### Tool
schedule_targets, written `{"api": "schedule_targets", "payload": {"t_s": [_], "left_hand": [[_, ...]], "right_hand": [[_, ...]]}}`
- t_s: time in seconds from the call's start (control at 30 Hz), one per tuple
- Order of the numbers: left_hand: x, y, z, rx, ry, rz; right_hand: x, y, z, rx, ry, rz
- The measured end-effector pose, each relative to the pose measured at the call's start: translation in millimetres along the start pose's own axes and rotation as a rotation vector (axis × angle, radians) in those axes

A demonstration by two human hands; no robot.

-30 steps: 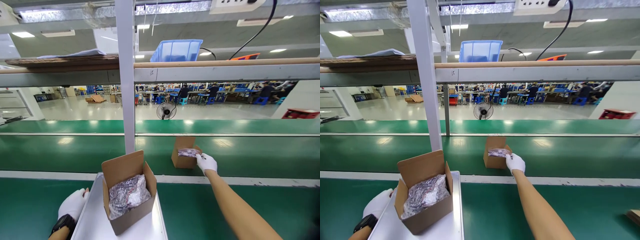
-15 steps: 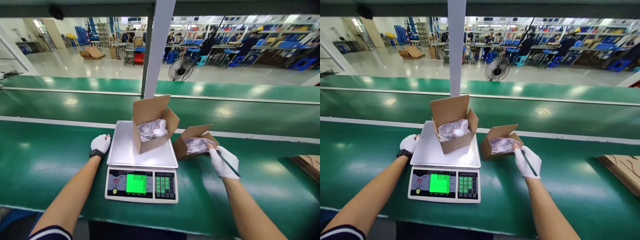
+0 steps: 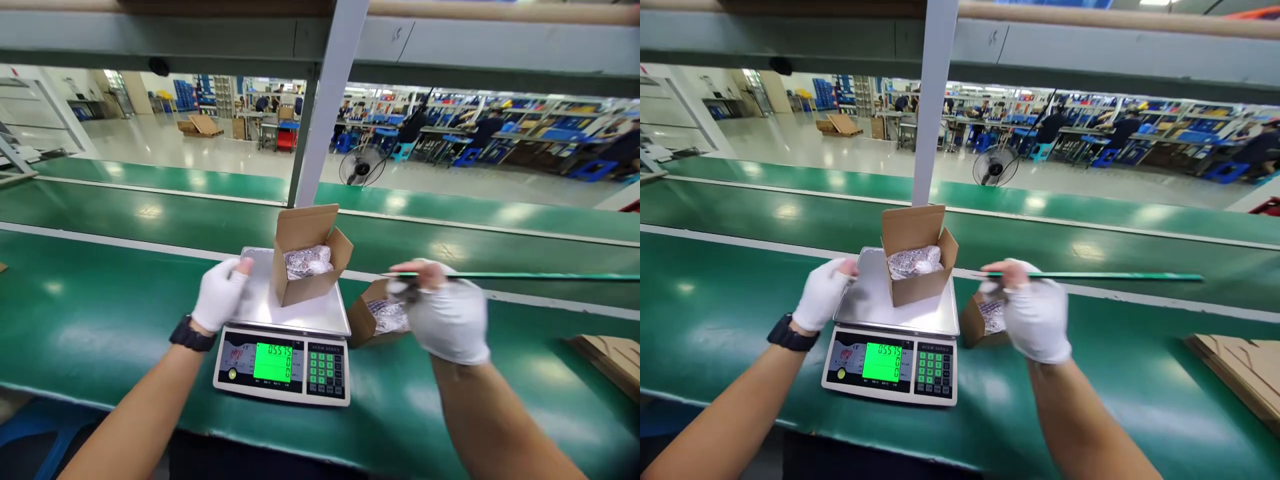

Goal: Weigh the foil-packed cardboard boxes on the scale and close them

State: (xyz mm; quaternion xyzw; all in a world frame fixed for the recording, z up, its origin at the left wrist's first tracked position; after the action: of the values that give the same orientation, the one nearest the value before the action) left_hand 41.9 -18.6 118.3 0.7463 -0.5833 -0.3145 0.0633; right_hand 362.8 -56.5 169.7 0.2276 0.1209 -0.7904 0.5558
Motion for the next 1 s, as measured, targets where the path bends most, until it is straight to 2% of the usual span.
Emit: {"api": "schedule_targets", "payload": {"t_s": [0.07,0.13,0.2,0.27,0.33,0.4,0.5,0.63,1.0], "left_hand": [[-0.2,-13.8,-42.6,-0.109,-0.119,0.083],[-1.6,-25.7,-61.6,-0.173,-0.119,0.066],[-4.8,-32.6,-58.1,-0.077,-0.049,0.045],[-8.2,-35.7,-42.4,0.169,-0.004,0.127],[-10.1,-36.6,-26.5,0.396,0.011,0.235],[-10.6,-36.5,-17.5,0.495,0.010,0.280],[-10.6,-36.5,-17.1,0.509,0.011,0.288],[-11.0,-36.4,-22.3,0.472,-0.022,0.275],[-9.0,-39.9,-15.7,0.466,0.017,0.284]], "right_hand": [[-4.4,-39.2,13.8,-0.078,0.010,0.132],[-9.9,-72.2,21.8,-0.090,0.052,0.254],[-15.0,-94.7,23.5,-0.045,0.083,0.388],[-18.7,-106.6,21.2,0.031,0.093,0.501],[-20.8,-111.8,18.6,0.124,0.111,0.570],[-21.6,-115.1,17.6,0.216,0.157,0.610],[-20.9,-121.5,17.9,0.283,0.208,0.635],[-19.3,-128.3,16.8,0.309,0.196,0.620],[-19.5,-128.3,17.2,0.336,0.200,0.633]]}}
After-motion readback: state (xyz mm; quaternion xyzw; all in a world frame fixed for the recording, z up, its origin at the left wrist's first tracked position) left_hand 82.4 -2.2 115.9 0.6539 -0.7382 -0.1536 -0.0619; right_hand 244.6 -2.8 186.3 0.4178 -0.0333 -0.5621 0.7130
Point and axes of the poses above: each hand's wrist, its own x-axis away from the middle knuckle, its own y-axis out of the back of the hand, z = x × y, the point moved 1 cm from there along -x, towards the middle knuckle, and after that the axes turned 1 degree about y, right-handed, at the moved point
